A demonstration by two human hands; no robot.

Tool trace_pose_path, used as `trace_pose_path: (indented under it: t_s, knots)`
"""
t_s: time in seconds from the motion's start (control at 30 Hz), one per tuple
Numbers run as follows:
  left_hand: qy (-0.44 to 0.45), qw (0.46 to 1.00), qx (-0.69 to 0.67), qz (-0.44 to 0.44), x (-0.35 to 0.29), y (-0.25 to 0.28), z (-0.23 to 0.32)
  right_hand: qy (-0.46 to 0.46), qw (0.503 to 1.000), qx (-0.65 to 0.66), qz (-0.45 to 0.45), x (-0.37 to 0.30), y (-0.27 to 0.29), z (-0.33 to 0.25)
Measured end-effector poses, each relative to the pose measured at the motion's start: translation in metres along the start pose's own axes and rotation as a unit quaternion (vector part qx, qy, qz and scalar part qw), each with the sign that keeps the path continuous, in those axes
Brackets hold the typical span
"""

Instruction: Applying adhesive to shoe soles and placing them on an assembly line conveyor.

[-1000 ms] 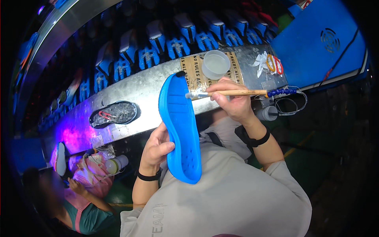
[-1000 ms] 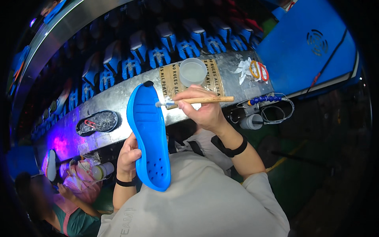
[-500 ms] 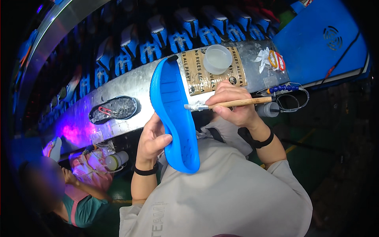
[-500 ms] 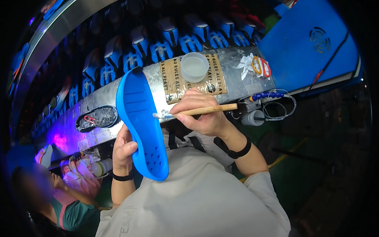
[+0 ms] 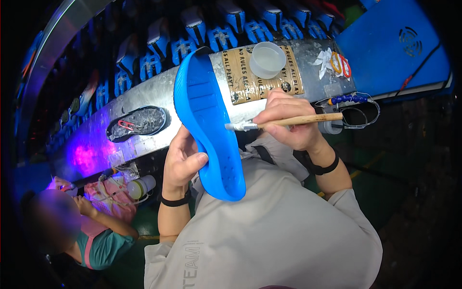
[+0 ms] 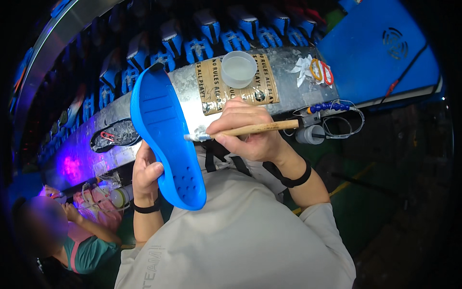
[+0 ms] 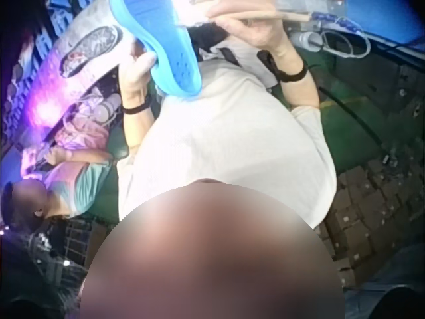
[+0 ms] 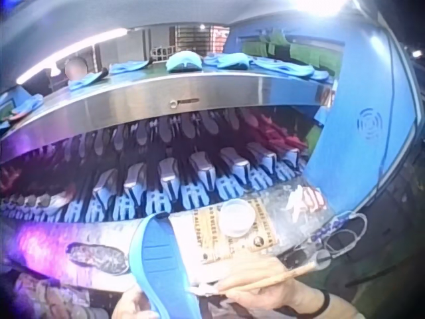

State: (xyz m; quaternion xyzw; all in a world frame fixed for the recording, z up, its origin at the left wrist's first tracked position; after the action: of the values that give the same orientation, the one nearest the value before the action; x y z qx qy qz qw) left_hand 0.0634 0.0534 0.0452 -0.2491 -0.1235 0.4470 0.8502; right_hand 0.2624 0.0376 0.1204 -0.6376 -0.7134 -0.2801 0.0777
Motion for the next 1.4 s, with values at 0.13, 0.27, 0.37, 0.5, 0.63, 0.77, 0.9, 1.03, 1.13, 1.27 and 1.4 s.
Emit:
trace_pose_path:
  t_s: [0.13, 0.27, 0.37, 0.5, 0.63, 0.77, 0.9, 1.03, 1.13, 1.27, 1.4]
  knots:
    - [0.001, 1.0, 0.007, 0.015, 0.003, 0.001, 0.002, 0.011, 1.0, 0.011, -0.024, -0.004, -0.004, -0.009]
    - [-0.004, 1.0, 0.015, 0.012, 0.001, 0.007, -0.003, 0.018, 0.999, 0.024, -0.043, -0.007, -0.006, -0.013]
    - [0.003, 1.0, 0.014, 0.021, -0.002, 0.01, -0.008, 0.015, 0.998, 0.03, -0.046, -0.014, -0.005, -0.01]
    - [-0.002, 0.998, 0.033, 0.048, 0.006, 0.008, -0.001, -0.034, 0.996, 0.078, -0.013, -0.024, 0.006, 0.004]
    - [-0.049, 0.995, 0.089, -0.002, 0.034, -0.011, 0.032, -0.021, 0.958, 0.25, 0.141, -0.033, 0.037, 0.015]
    - [-0.172, 0.975, 0.142, -0.009, 0.076, -0.03, 0.124, -0.029, 0.942, 0.273, 0.191, -0.043, 0.042, 0.027]
    - [-0.325, 0.934, 0.077, -0.13, 0.176, -0.066, 0.262, -0.038, 0.956, 0.243, 0.158, -0.046, 0.028, 0.026]
    - [-0.229, 0.963, 0.036, 0.136, 0.27, -0.003, 0.323, -0.054, 0.963, 0.204, 0.165, -0.049, 0.024, 0.024]
    - [-0.219, 0.903, 0.275, 0.245, 0.254, 0.057, 0.349, -0.059, 0.956, 0.209, 0.196, -0.053, 0.029, 0.031]
    - [-0.281, 0.719, 0.532, 0.347, 0.214, 0.139, 0.419, -0.105, 0.945, 0.228, 0.211, -0.061, 0.033, 0.049]
    - [-0.207, 0.302, 0.834, 0.413, 0.165, 0.244, 0.506, -0.11, 0.951, 0.199, 0.208, -0.062, 0.038, 0.06]
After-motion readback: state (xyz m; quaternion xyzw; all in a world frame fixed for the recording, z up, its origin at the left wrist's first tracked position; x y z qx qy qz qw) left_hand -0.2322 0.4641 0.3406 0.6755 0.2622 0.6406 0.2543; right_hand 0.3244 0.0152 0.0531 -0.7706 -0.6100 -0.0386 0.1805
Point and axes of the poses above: each hand's wrist, its own x-axis towards the middle knuckle, its own y-axis out of the back of the hand, z = x × y, the point moved 9 cm from there along x, towards the middle knuckle, and after that the axes turned 5 degrees about -y, right-handed, at the moved point
